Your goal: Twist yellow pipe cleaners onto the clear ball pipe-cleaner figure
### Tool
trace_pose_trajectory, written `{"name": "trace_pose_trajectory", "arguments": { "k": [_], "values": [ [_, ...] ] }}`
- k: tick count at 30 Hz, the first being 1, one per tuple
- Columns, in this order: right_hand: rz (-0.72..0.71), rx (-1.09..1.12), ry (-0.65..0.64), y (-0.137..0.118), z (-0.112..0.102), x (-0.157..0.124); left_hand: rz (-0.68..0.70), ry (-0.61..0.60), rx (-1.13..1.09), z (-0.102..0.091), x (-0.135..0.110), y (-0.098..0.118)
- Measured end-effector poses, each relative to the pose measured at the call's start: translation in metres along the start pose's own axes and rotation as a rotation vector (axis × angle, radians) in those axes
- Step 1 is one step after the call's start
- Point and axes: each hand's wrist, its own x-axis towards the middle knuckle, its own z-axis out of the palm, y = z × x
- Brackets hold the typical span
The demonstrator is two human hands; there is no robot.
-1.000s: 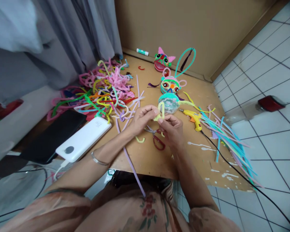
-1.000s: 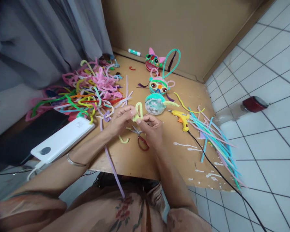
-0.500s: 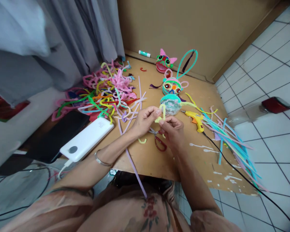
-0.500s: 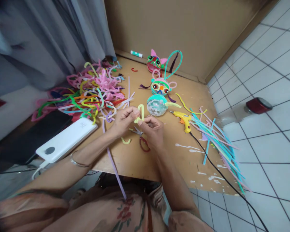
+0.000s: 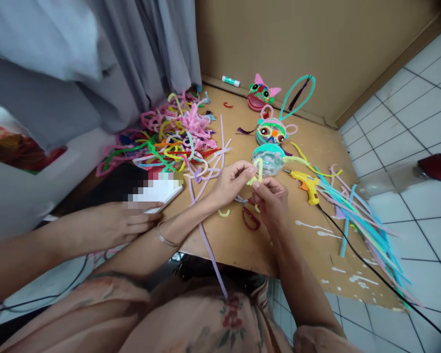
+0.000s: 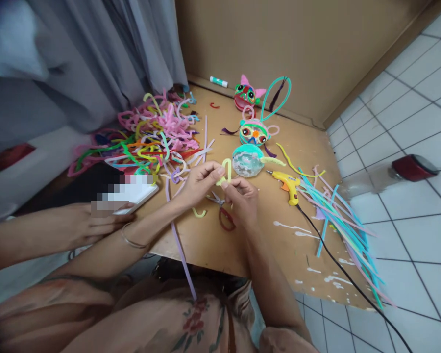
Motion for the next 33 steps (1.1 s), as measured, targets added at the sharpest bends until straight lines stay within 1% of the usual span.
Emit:
{"name": "trace_pose_trajectory", "arguments": {
  "k": [5, 13, 19, 21, 24, 30, 33],
  "values": [
    [0.017, 0.003, 0.006, 0.004, 0.000, 0.001, -0.007, 0.003, 0.034, 0.001, 0.000, -0.003],
    [0.034, 0.015, 0.044, 0.006, 0.001, 0.003, 0.032, 0.039, 0.160, 0.004, 0.003, -0.010],
    [0.015, -0.015, 0.055, 0.008, -0.001, 0.005, 0.032, 0.040, 0.344, 0.007, 0.002, -0.003],
    [0.007, -0.015, 0.035, 0.008, -0.001, 0.004, 0.030, 0.060, 0.373, 0.008, -0.001, 0.000],
    [0.035, 0.008, -0.023, 0.007, 0.001, 0.001, 0.052, 0.103, 0.388, 0.008, -0.007, 0.003],
    [0.140, 0.056, -0.139, 0.007, 0.001, 0.001, 0.059, 0.164, 0.362, 0.009, -0.011, -0.002],
    [0.147, 0.062, -0.150, 0.006, 0.001, 0.002, 0.048, 0.165, 0.317, 0.009, -0.012, -0.005]
  ]
}}
